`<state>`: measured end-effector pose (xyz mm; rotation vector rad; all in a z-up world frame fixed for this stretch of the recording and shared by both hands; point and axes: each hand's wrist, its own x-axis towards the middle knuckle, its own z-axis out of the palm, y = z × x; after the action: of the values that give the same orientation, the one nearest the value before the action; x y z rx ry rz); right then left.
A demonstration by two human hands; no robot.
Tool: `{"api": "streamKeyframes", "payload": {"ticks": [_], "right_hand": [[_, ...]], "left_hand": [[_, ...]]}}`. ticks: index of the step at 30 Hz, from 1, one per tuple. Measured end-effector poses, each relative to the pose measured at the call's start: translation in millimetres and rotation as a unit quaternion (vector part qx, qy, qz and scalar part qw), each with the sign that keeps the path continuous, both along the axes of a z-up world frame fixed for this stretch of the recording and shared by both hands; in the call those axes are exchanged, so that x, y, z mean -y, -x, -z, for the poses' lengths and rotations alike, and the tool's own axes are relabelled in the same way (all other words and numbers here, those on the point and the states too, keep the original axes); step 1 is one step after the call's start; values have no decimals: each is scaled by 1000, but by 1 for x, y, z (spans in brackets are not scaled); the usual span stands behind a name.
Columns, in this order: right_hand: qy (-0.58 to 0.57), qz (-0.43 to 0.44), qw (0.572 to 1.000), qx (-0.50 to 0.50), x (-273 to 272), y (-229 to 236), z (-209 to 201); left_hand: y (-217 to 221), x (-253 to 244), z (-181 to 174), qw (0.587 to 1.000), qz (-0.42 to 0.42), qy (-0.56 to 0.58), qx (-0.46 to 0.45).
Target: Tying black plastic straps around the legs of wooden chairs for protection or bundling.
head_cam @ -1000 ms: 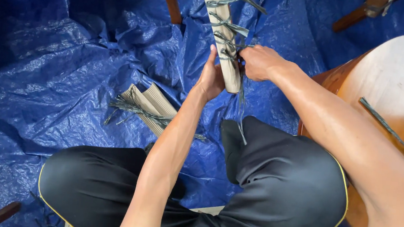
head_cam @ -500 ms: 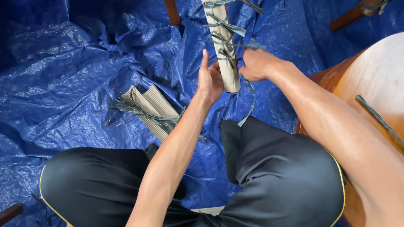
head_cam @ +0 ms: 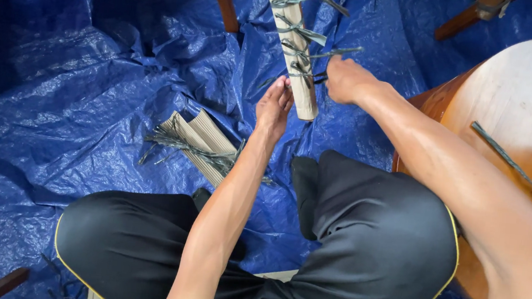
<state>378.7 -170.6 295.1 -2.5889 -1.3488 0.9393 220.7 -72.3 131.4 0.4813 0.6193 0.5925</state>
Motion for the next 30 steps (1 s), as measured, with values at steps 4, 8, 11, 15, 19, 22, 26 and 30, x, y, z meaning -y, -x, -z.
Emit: {"api": "streamKeyframes", "payload": {"ticks": [4, 8, 11, 15, 19, 22, 26, 30], "right_hand": [[-45, -32, 992, 117, 9, 22, -27], [-45, -21, 991, 127, 18, 44, -63], [-35, -34, 988, 145, 23, 41, -63], [12, -116, 984, 133, 28, 41, -61], [10, -180, 978, 109, 31, 46, -62], [-17, -195, 976, 96, 30, 42, -64], [-66, -202, 974, 74, 28, 46, -80], [-96, -195, 975, 35, 27, 51, -89]], "left_hand": [[12, -4, 40, 999, -26, 24, -3], [26, 4, 14, 999, -35, 28, -27], [34, 5, 3, 998, -35, 15, -57], [45, -1, -6, 976, -34, -179, -119], [62, 7, -102, 825, -3, -473, -309], [67, 14, -132, 749, -24, -616, -240], [66, 30, -147, 733, -9, -646, -212], [63, 47, -161, 726, -4, -661, -192]]}}
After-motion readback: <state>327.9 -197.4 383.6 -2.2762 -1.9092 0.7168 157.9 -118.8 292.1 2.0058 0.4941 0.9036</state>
